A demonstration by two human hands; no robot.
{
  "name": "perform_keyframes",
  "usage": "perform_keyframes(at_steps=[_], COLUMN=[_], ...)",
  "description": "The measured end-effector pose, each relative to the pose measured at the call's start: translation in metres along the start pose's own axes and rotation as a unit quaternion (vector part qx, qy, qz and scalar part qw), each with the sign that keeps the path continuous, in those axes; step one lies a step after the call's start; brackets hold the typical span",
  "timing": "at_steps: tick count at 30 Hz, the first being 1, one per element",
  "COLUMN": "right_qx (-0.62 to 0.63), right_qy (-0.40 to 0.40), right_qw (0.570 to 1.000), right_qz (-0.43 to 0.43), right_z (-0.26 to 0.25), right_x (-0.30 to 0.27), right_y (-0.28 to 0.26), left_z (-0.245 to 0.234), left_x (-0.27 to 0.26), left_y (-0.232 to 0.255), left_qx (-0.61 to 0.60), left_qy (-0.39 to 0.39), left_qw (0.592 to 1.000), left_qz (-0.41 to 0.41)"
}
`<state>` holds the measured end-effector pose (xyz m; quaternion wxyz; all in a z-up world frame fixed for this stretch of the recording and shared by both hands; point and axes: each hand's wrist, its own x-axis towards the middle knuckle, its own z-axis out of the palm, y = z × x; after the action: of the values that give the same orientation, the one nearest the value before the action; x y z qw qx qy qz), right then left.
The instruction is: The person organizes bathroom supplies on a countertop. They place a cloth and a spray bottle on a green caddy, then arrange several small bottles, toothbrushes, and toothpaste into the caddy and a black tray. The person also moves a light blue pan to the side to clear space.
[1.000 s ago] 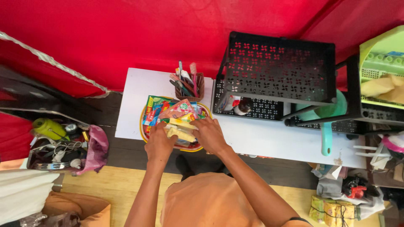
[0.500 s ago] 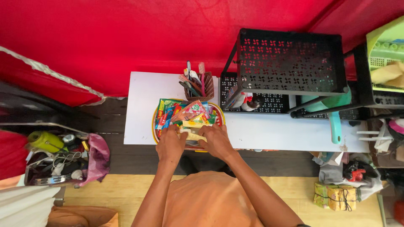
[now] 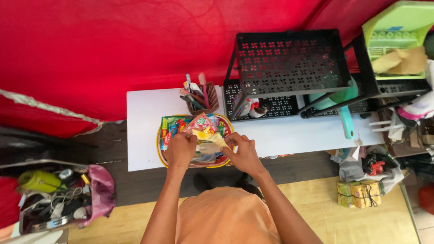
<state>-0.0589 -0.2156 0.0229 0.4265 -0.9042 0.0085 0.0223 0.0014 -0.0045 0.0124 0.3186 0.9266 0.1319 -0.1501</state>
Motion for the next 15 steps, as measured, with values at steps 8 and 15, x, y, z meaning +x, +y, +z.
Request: perform_keyframes(at_steps=[8, 15], right_qx=[0.244, 0.394], right_qy=[0.148, 0.217], right_qw=[0.951, 0.888], right_qz=[0.115, 0.098], right_z=[-0.065, -0.152], right_x=[-0.014, -0.021], right_y=[0.016, 0.044], left_z=[-0.023, 0.007], left_x=[-0.024, -0.059], left_y=[0.066, 0.149], left_qx=[-0.164, -0.246], left_qy=[0.064, 0.066], left_qw=[0.976, 0.958], left_qz=[0.125, 0.135])
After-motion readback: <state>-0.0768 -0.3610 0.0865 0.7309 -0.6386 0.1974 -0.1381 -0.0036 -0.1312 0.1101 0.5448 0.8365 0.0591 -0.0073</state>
